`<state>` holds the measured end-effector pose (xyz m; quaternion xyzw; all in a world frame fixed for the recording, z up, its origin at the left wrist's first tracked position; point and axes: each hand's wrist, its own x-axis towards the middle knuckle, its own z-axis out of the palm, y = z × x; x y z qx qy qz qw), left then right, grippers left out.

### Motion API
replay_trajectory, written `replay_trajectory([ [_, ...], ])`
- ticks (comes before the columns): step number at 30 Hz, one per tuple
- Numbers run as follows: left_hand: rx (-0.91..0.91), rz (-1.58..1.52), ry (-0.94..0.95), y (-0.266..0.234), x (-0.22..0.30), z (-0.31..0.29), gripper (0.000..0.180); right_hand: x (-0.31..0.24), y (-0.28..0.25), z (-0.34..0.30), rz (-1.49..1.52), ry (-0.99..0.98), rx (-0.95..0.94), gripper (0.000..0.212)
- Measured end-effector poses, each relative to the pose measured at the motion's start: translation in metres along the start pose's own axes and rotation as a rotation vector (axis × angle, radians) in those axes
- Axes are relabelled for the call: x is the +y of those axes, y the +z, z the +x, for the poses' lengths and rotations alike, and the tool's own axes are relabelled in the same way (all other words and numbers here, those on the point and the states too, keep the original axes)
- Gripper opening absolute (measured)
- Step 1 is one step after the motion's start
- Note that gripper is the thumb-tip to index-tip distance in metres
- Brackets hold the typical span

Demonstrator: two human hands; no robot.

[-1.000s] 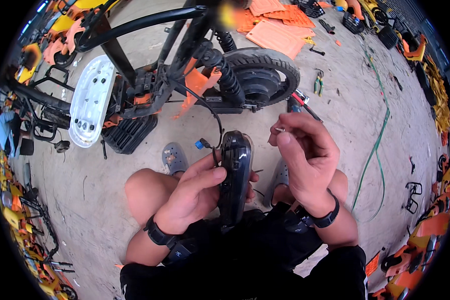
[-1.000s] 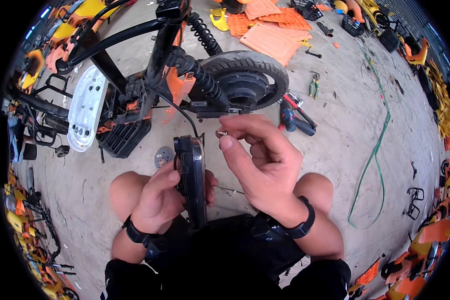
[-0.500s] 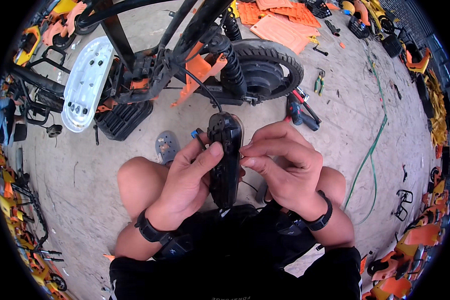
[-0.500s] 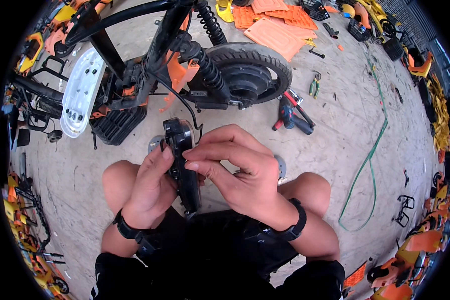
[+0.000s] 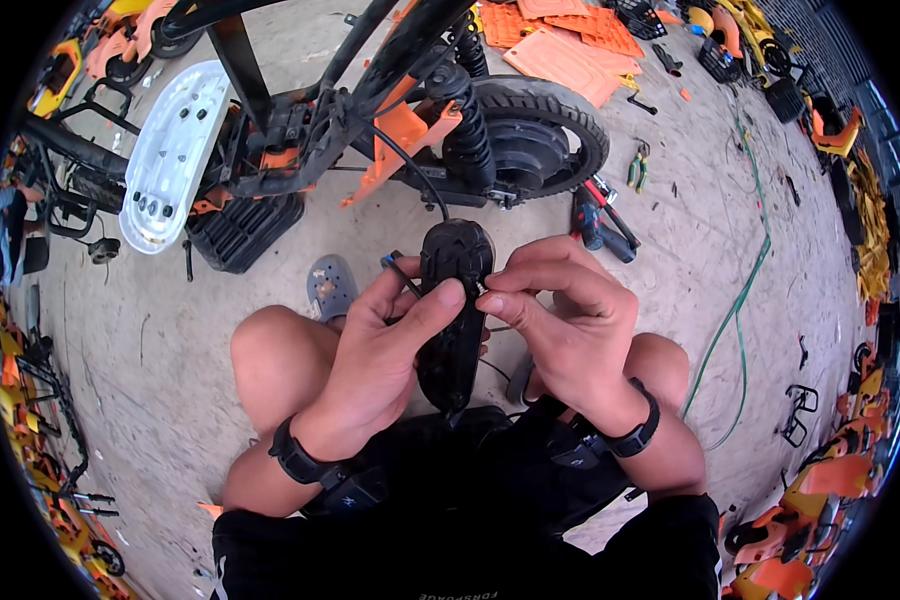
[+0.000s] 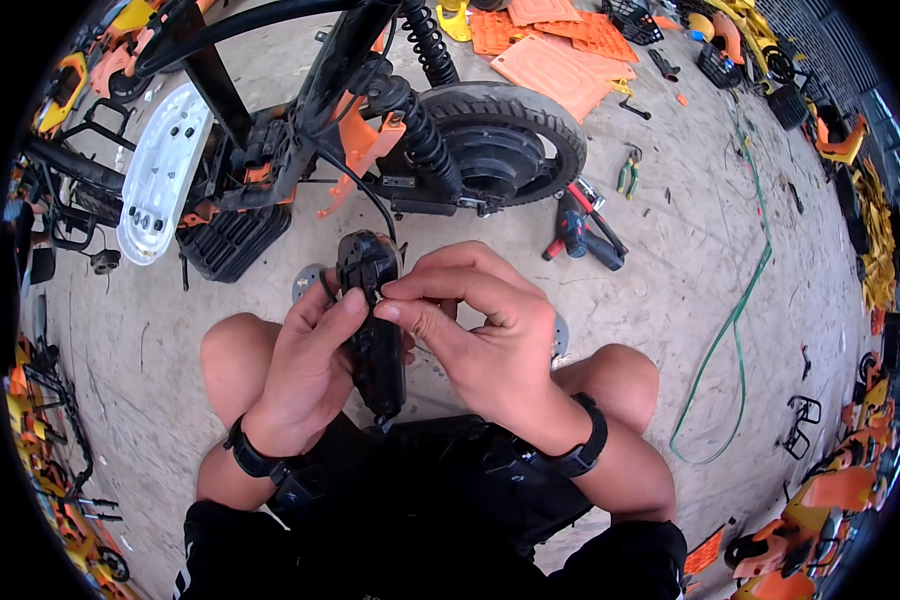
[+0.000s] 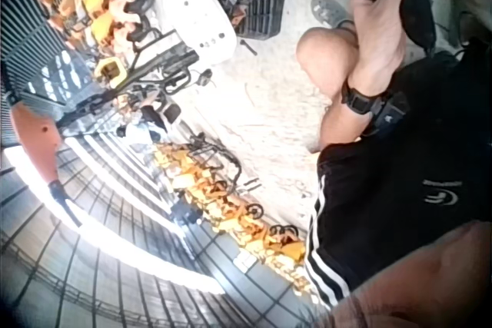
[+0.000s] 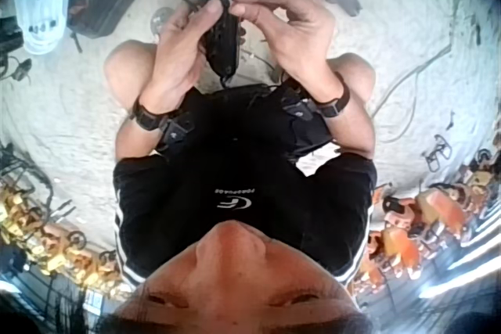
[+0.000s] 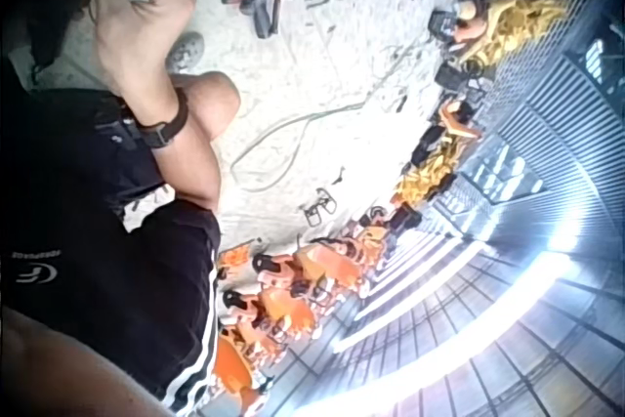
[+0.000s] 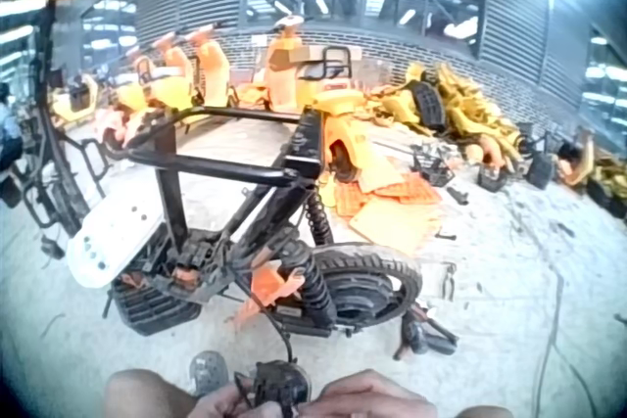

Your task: The person sits on the floor and works on a black plastic scooter part, manipulating wires and using a screwdriver to tighten screws. The person handles the part with both hands, adjusting internal components and securing the casing.

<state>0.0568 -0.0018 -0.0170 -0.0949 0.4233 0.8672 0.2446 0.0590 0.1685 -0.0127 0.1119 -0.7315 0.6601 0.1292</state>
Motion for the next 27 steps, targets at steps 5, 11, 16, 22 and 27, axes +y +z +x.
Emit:
replay_trajectory([
  [5,0.069,0.037,0.027,0.0020,0.0012,-0.0001,0.034,-0.0017,0.0016,0.0014,-0.233,-0.150,0.034,0.018],
  [11,0.121,0.097,0.098,-0.0013,-0.0026,0.0011,0.038,-0.0007,0.0013,0.0040,-0.419,-0.391,0.030,0.022],
  [16,0.133,0.222,0.196,-0.0053,-0.0045,0.0022,0.036,0.0002,0.0009,0.0049,-0.443,-0.452,0.009,0.023],
  [22,0.144,0.341,0.277,-0.0002,-0.0021,-0.0003,0.033,0.0043,0.0036,0.0043,-0.454,-0.534,0.057,0.025],
  [27,0.173,0.392,0.276,-0.0003,-0.0024,-0.0002,0.034,0.0048,0.0055,0.0040,-0.485,-0.528,0.082,0.025],
])
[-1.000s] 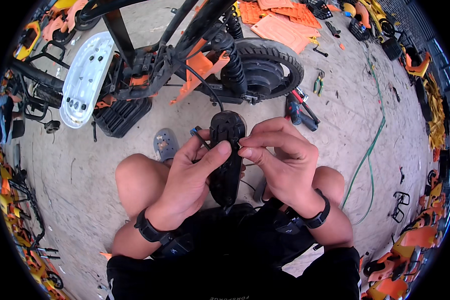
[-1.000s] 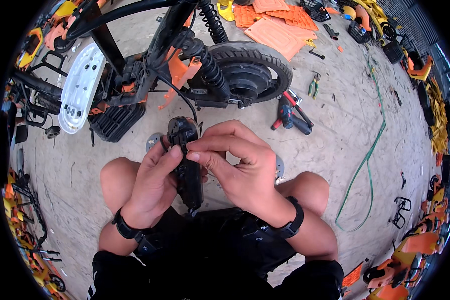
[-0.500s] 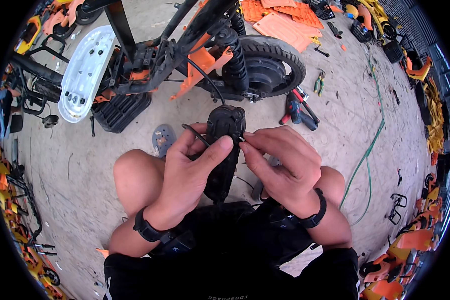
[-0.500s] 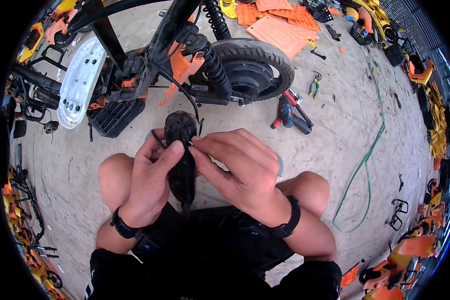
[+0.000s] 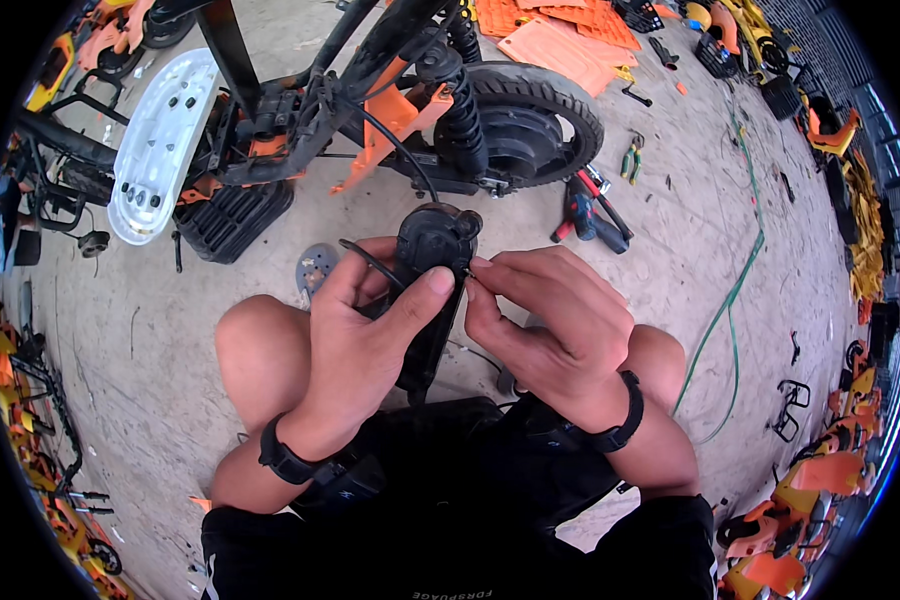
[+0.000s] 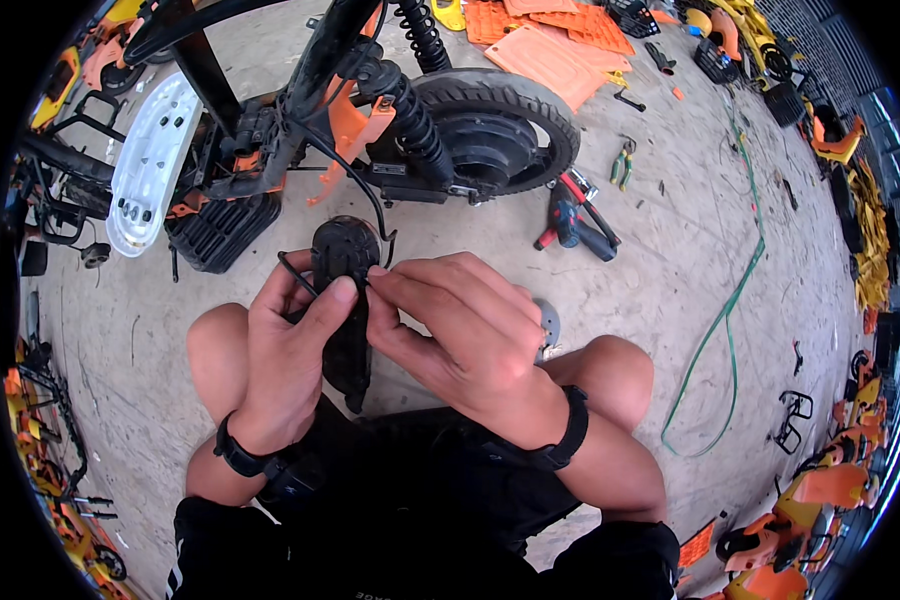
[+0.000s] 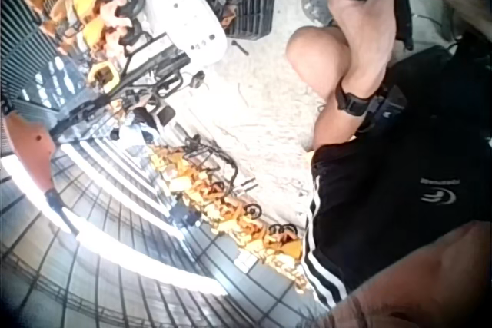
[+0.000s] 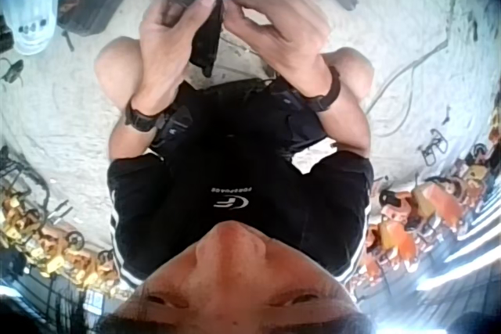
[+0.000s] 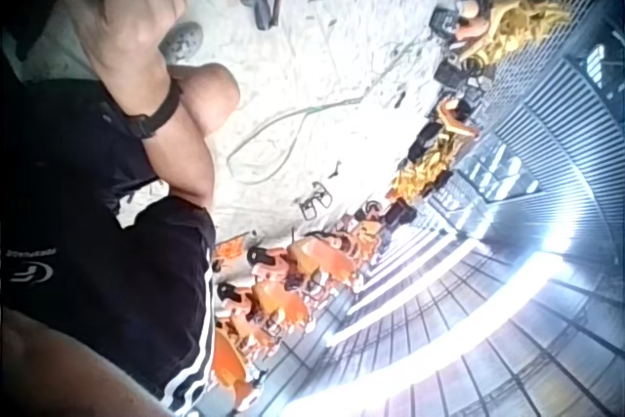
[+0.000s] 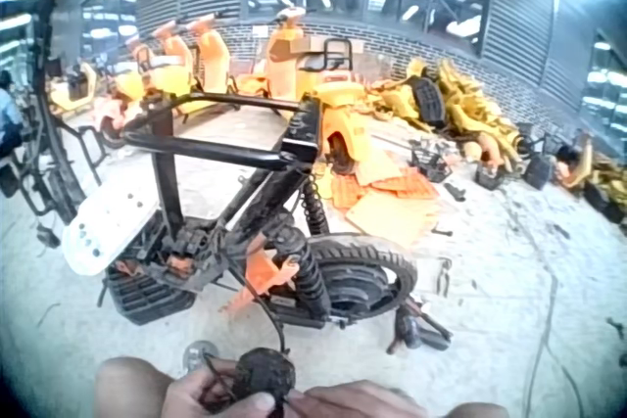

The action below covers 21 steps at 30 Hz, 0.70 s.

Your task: The person sits on the floor and works on a black plastic scooter part, manipulating wires and using a screwdriver to tighten screws. The person handles the part with both hands, adjusting internal components and securing the casing.

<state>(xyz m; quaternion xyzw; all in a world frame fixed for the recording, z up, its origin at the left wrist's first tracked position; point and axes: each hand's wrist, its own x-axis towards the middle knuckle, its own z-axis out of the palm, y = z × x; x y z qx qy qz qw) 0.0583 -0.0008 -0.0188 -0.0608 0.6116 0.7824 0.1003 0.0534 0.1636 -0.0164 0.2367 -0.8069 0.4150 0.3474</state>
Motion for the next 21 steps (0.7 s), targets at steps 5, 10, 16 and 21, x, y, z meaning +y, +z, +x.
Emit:
replay_trajectory([
  [5,0.008,0.038,0.007,-0.002,-0.002,-0.001,0.036,0.001,0.000,0.000,-0.038,-0.071,0.006,0.025],
  [10,-0.005,0.013,0.010,-0.002,-0.003,0.000,0.037,0.004,0.000,0.001,-0.068,-0.138,0.013,0.024],
  [16,-0.057,-0.057,-0.092,-0.009,-0.005,0.002,0.036,0.008,0.000,0.001,-0.047,-0.172,0.006,0.024],
  [21,-0.114,-0.145,-0.193,-0.009,0.001,0.002,0.031,0.009,0.001,0.002,0.022,-0.109,0.017,0.026],
])
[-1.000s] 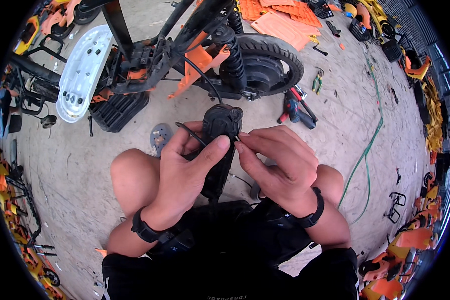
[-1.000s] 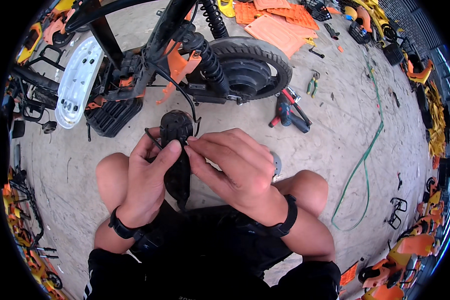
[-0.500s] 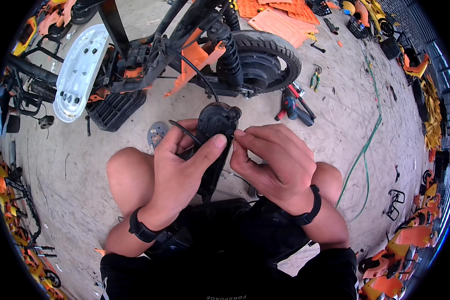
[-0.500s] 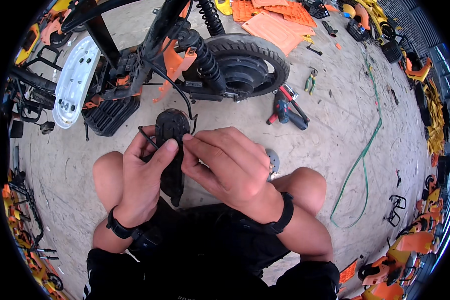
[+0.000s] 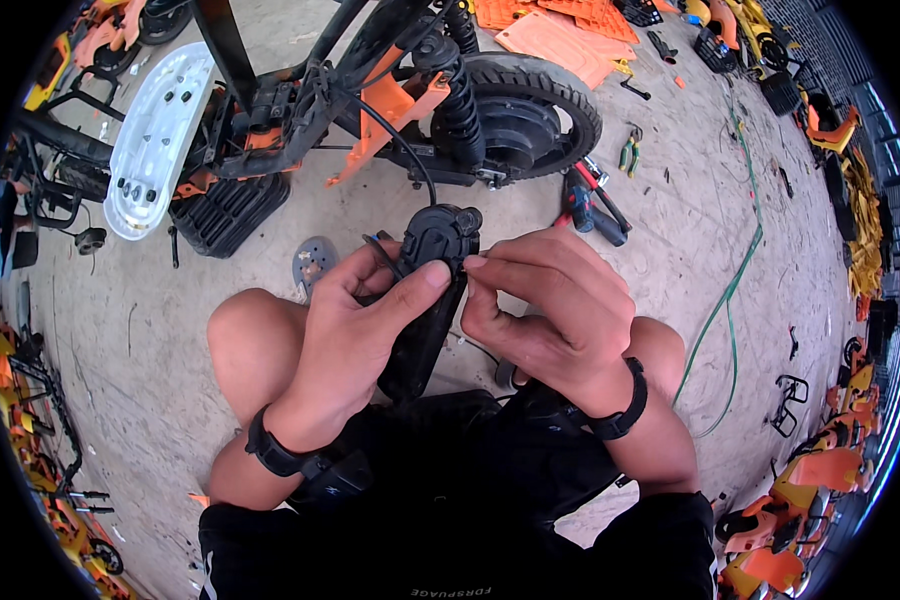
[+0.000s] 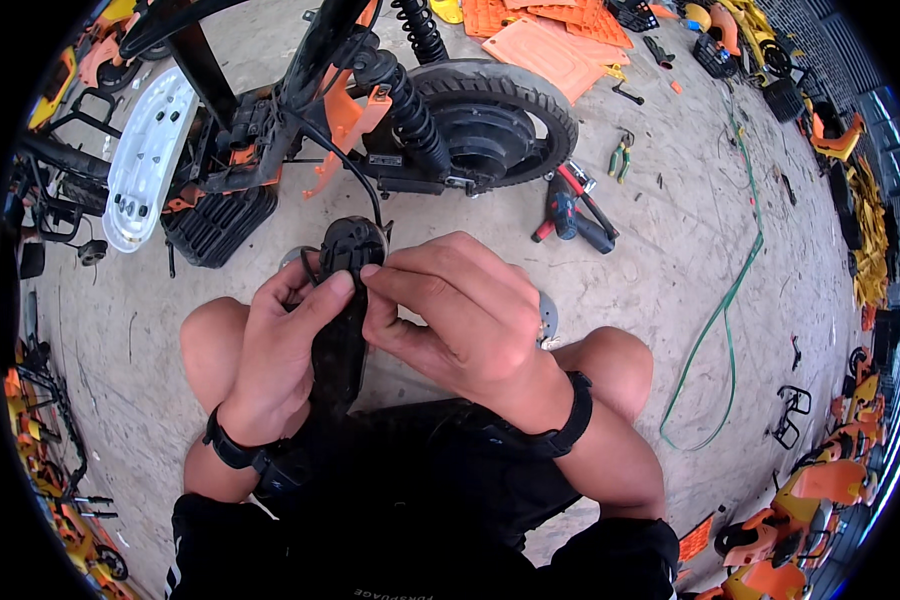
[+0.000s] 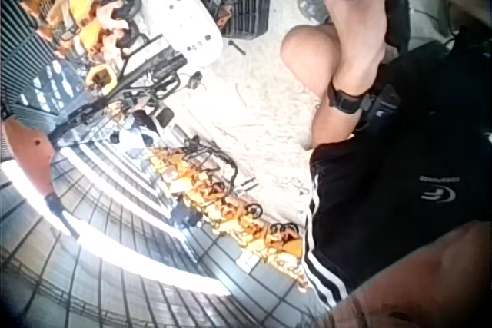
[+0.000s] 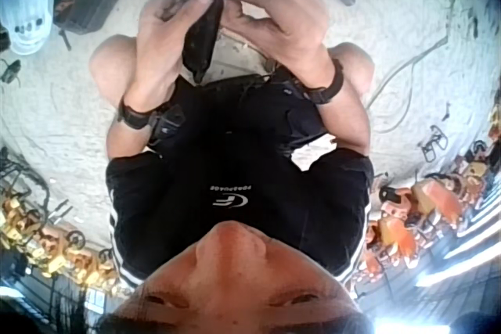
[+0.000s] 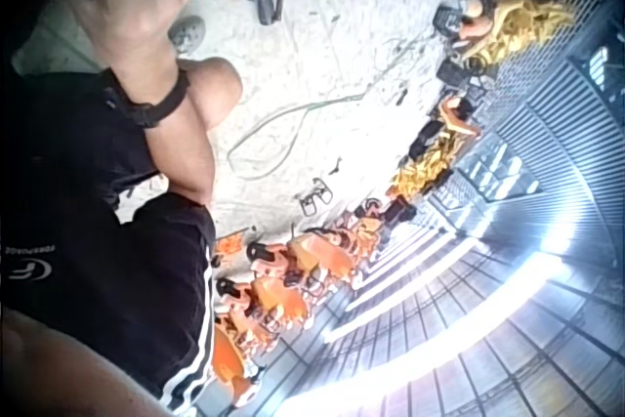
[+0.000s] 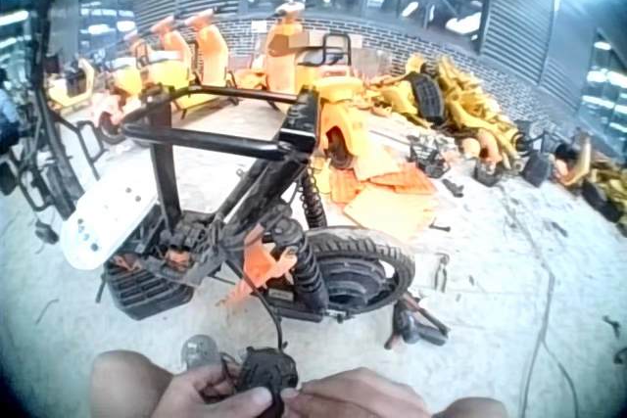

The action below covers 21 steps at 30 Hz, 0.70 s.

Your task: The person sits on the floor and works on a black plastic scooter part, manipulating wires and using a screwdriver to tighten screws. The person handles the part with both hands, adjusting internal components and securing the casing.

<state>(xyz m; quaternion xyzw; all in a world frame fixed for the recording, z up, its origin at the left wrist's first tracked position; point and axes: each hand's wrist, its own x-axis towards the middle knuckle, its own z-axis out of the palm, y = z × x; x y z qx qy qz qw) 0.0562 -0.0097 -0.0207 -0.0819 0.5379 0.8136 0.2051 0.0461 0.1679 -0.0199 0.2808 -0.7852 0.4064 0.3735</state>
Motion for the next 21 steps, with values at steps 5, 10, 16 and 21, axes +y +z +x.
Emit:
replay_trajectory([
  [5,-0.043,-0.092,-0.089,0.0054,0.0057,-0.0014,0.029,-0.0006,-0.0020,0.0000,0.027,0.065,-0.001,0.026],
  [10,-0.059,-0.142,-0.118,0.0032,0.0040,-0.0008,0.028,-0.0070,-0.0024,-0.0005,-0.022,0.106,-0.006,0.026],
  [16,-0.014,-0.132,-0.100,0.0058,0.0048,-0.0028,0.026,-0.0060,-0.0012,-0.0029,-0.059,0.019,-0.025,0.027],
  [21,0.027,-0.157,-0.097,0.0042,0.0048,-0.0003,0.024,-0.0032,0.0036,-0.0014,-0.061,-0.006,-0.039,0.029],
])
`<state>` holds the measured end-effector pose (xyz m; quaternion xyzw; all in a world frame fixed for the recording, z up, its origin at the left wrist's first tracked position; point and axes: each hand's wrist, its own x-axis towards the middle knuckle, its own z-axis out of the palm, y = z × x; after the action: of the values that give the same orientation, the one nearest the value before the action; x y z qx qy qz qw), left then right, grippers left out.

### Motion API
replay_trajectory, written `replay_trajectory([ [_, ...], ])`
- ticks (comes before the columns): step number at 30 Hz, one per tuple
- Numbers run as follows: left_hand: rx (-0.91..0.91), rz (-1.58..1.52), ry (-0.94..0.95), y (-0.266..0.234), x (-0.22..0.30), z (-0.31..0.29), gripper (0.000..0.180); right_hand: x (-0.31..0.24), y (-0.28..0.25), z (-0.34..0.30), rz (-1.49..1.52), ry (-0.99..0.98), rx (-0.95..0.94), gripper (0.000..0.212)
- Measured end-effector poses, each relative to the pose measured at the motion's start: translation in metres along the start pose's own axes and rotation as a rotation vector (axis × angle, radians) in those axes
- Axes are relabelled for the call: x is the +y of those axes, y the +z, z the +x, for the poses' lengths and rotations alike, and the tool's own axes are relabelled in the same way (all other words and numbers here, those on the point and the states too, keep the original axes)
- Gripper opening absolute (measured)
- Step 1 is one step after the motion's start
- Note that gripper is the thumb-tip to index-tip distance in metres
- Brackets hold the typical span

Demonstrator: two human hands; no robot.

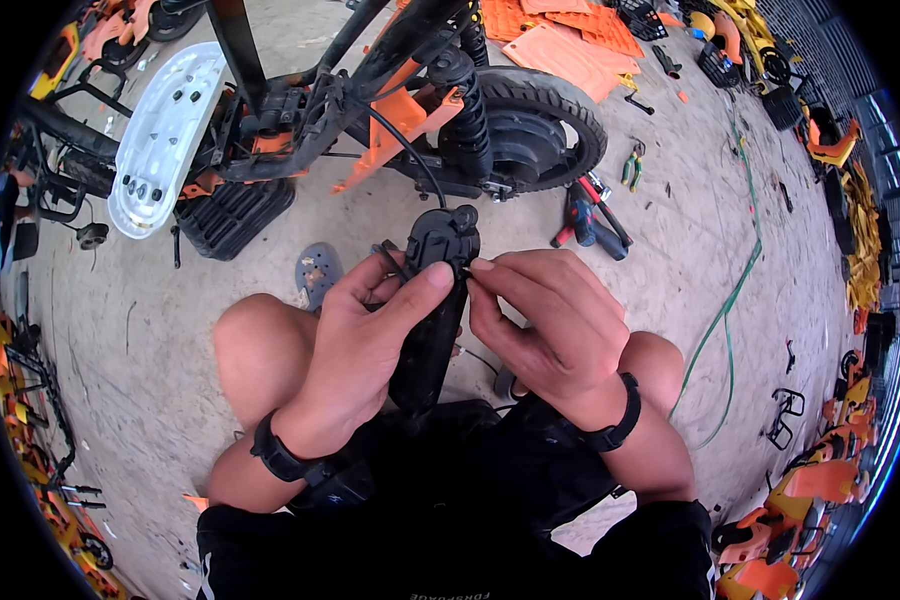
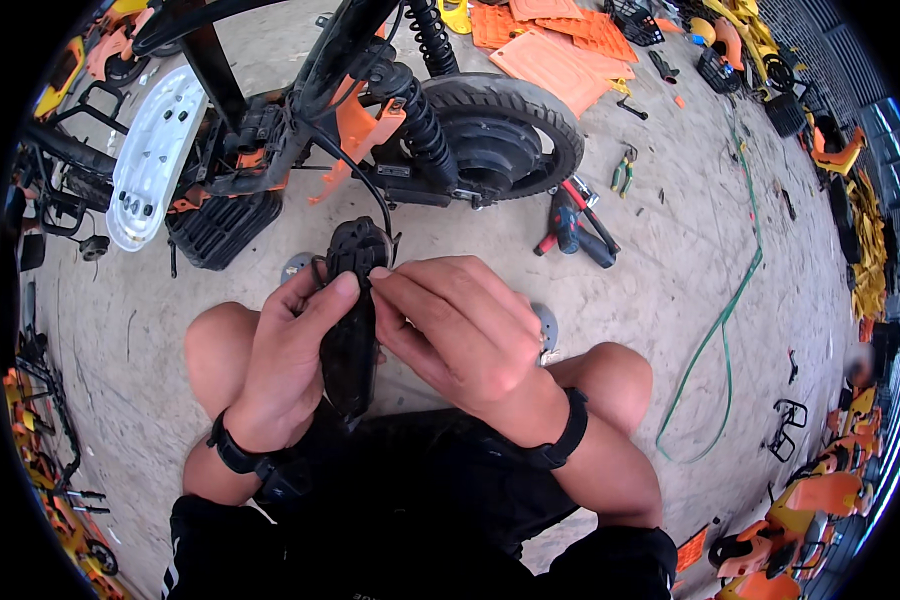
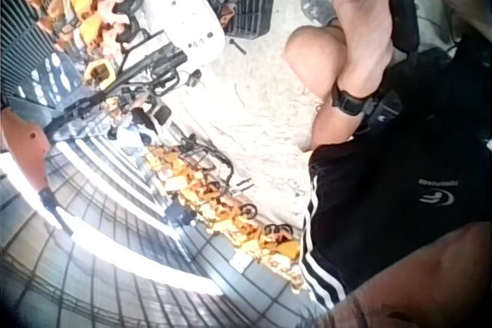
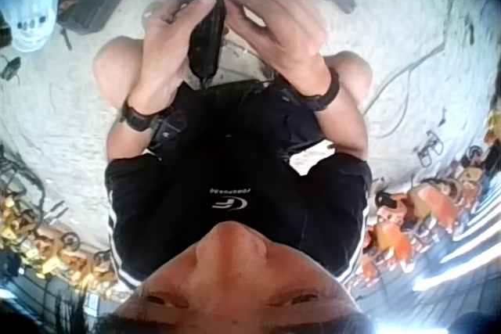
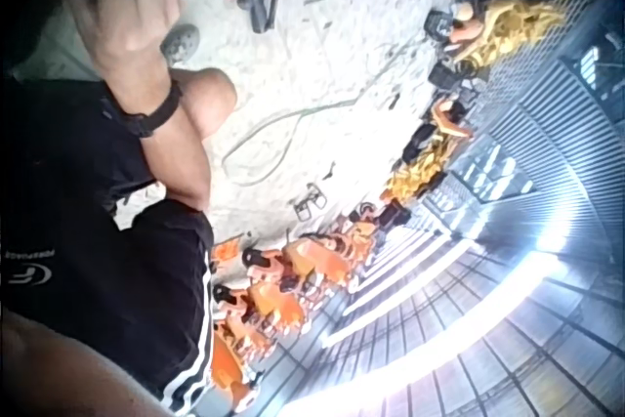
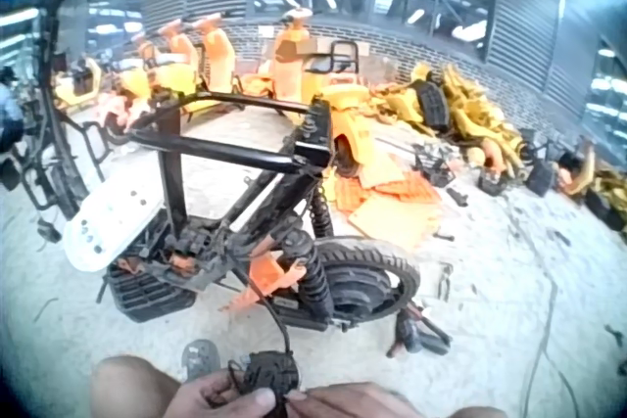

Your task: The person sits on the floor and works on a black plastic scooter part, manipulating wires and using a screwdriver to tighten screws. The person handles the part with both hands, adjusting internal components and securing the casing.

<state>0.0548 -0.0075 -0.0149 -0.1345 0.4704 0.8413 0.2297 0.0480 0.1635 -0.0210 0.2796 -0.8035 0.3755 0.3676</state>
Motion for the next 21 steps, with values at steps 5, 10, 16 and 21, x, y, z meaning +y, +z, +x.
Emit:
replay_trajectory([
  [5,0.006,0.031,-0.003,-0.0008,0.0035,-0.0005,0.025,0.0033,-0.0014,0.0014,0.030,-0.001,-0.035,0.029],
  [10,0.021,0.111,0.049,-0.0014,0.0001,-0.0005,0.023,0.0016,-0.0032,0.0043,0.002,0.006,-0.047,0.028],
  [16,-0.021,0.072,0.019,0.0001,-0.0003,-0.0003,0.024,0.0040,-0.0042,0.0013,0.024,-0.011,0.007,0.028],
  [21,-0.049,0.012,-0.028,-0.0008,-0.0010,-0.0006,0.026,0.0070,-0.0039,0.0017,0.057,0.010,0.020,0.026],
])
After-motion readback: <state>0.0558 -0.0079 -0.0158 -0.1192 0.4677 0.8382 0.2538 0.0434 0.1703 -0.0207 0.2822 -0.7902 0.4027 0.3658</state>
